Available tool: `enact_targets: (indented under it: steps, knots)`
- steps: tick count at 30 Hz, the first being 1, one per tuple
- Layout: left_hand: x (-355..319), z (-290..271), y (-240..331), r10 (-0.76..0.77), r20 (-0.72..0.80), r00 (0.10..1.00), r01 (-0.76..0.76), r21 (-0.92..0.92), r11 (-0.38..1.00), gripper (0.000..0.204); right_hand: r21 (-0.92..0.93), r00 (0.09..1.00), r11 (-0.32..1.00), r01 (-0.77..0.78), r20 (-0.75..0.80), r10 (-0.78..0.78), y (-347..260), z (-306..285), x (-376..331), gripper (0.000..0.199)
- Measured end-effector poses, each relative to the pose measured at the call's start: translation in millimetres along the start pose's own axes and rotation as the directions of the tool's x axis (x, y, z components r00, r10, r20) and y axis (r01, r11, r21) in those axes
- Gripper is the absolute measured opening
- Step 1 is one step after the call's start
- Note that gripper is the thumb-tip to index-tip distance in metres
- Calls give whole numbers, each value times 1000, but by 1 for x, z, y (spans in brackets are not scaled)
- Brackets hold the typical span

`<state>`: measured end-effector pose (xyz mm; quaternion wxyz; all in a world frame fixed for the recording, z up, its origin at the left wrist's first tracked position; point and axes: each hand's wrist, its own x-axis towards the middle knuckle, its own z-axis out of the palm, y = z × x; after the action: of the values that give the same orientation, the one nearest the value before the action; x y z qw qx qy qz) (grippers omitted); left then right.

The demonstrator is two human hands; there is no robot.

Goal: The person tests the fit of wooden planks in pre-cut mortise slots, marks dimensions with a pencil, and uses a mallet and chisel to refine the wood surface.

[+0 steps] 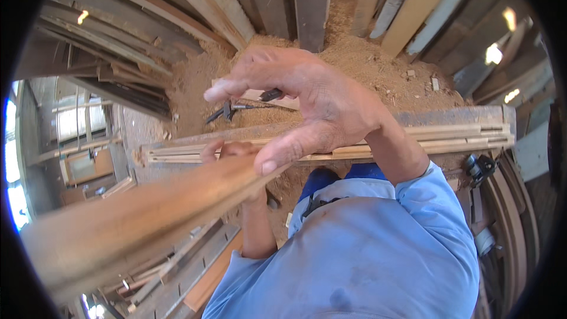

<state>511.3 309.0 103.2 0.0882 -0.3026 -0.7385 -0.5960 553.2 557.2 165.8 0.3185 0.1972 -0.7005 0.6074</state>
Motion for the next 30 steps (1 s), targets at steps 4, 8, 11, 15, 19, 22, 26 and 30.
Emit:
enact_targets:
  steps: [4, 8, 11, 15, 19, 22, 26, 30]
  knots:
    - [14, 11, -32, -340, -4, 941, 266, -612, 745, 61, -190, 991, 979, -67, -130, 42, -36, 44, 0, 59]
    - [41, 28, -23, -225, 202, 953, 303, -639, 707, 56, -68, 899, 935, -349, -305, 314, -50, 54, -2, 55]
    - [56, 18, -41, -103, 474, 875, 393, -569, 723, 49, -305, 854, 845, -439, -435, 287, -44, 60, -3, 54]
    - [68, 13, -107, 56, 656, 753, 423, -547, 722, 27, -414, 836, 776, -477, -487, 254, -50, 75, 6, 51]
    - [36, 5, -186, 135, 778, 614, 70, -224, 972, 38, -490, 784, 643, -589, -540, 307, -50, 75, 11, 47]
    - [-7, 1, -251, -73, 946, 315, -49, 93, 994, 54, -472, 755, 618, -629, -560, 340, -43, 80, 17, 45]
    - [-32, 10, -220, -286, 923, 258, -97, 319, 943, 55, -462, 747, 636, -618, -599, 289, -47, 82, 12, 44]
    - [-40, 6, -212, -242, 898, 368, -218, 336, 916, 49, -451, 740, 648, -615, -615, 274, -49, 93, 10, 43]
